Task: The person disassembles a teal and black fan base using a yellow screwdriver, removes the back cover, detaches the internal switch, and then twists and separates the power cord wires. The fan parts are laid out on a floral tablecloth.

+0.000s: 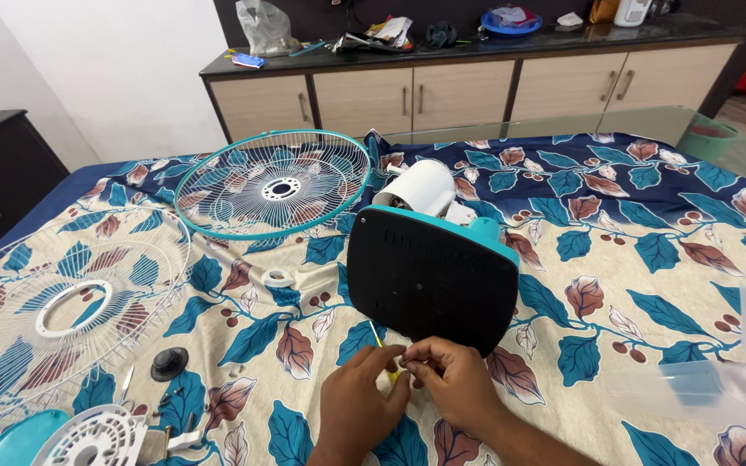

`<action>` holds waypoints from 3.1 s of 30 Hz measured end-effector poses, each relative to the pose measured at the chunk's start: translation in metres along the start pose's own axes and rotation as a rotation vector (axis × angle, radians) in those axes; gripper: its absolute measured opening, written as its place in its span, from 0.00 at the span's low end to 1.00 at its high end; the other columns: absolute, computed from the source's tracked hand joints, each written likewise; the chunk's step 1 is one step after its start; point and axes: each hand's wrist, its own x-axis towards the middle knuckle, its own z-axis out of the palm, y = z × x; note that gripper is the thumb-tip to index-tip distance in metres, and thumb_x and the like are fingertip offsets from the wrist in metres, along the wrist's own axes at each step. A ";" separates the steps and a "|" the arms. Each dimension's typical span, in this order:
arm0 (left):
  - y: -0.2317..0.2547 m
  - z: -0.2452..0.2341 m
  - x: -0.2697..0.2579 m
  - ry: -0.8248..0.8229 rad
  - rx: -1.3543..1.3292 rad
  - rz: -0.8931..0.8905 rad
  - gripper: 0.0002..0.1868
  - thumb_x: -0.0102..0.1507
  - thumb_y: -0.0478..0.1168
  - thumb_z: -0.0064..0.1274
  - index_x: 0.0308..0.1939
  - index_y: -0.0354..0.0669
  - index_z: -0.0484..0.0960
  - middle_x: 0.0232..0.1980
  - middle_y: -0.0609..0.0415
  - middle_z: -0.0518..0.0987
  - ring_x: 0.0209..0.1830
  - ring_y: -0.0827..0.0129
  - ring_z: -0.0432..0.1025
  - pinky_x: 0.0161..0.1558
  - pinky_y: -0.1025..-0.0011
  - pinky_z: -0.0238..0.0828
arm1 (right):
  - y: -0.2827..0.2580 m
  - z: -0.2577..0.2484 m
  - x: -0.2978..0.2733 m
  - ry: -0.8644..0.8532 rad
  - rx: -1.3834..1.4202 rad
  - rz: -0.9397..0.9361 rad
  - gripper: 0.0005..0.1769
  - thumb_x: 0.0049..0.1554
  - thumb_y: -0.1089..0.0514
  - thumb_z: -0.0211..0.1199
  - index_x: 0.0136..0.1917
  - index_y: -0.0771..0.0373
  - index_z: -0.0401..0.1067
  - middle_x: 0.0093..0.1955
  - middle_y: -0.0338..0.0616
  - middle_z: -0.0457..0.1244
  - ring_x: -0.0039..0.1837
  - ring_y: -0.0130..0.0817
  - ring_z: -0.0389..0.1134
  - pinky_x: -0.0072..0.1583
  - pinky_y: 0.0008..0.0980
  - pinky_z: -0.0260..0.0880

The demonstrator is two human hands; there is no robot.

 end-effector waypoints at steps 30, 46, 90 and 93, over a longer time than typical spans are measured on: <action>-0.080 -0.120 0.002 0.347 0.619 -0.609 0.12 0.61 0.51 0.56 0.41 0.57 0.91 0.44 0.54 0.85 0.40 0.52 0.80 0.42 0.57 0.76 | -0.016 0.006 -0.017 -0.274 -0.674 -0.490 0.19 0.50 0.45 0.73 0.53 0.52 0.84 0.72 0.45 0.63 0.66 0.44 0.62 0.63 0.46 0.63; -0.109 -0.116 -0.014 0.413 0.599 -0.408 0.13 0.66 0.46 0.51 0.49 0.50 0.88 0.43 0.48 0.82 0.41 0.49 0.78 0.43 0.55 0.73 | -0.011 0.005 -0.016 -0.025 -0.546 -0.386 0.21 0.53 0.63 0.64 0.61 0.60 0.76 0.49 0.44 0.70 0.51 0.39 0.70 0.54 0.36 0.71; -0.009 0.010 0.042 -0.244 0.001 0.251 0.17 0.51 0.53 0.68 0.35 0.48 0.92 0.42 0.54 0.87 0.48 0.58 0.73 0.54 0.60 0.64 | 0.030 -0.055 -0.017 0.682 -0.227 -0.369 0.12 0.67 0.53 0.53 0.50 0.64 0.70 0.49 0.46 0.62 0.43 0.29 0.63 0.46 0.26 0.65; -0.008 0.009 0.044 -0.254 -0.011 0.135 0.19 0.51 0.51 0.67 0.41 0.47 0.91 0.40 0.54 0.87 0.48 0.60 0.74 0.53 0.63 0.68 | 0.028 -0.054 -0.016 0.475 0.017 0.043 0.13 0.60 0.51 0.60 0.53 0.61 0.74 0.37 0.46 0.68 0.37 0.28 0.65 0.40 0.27 0.65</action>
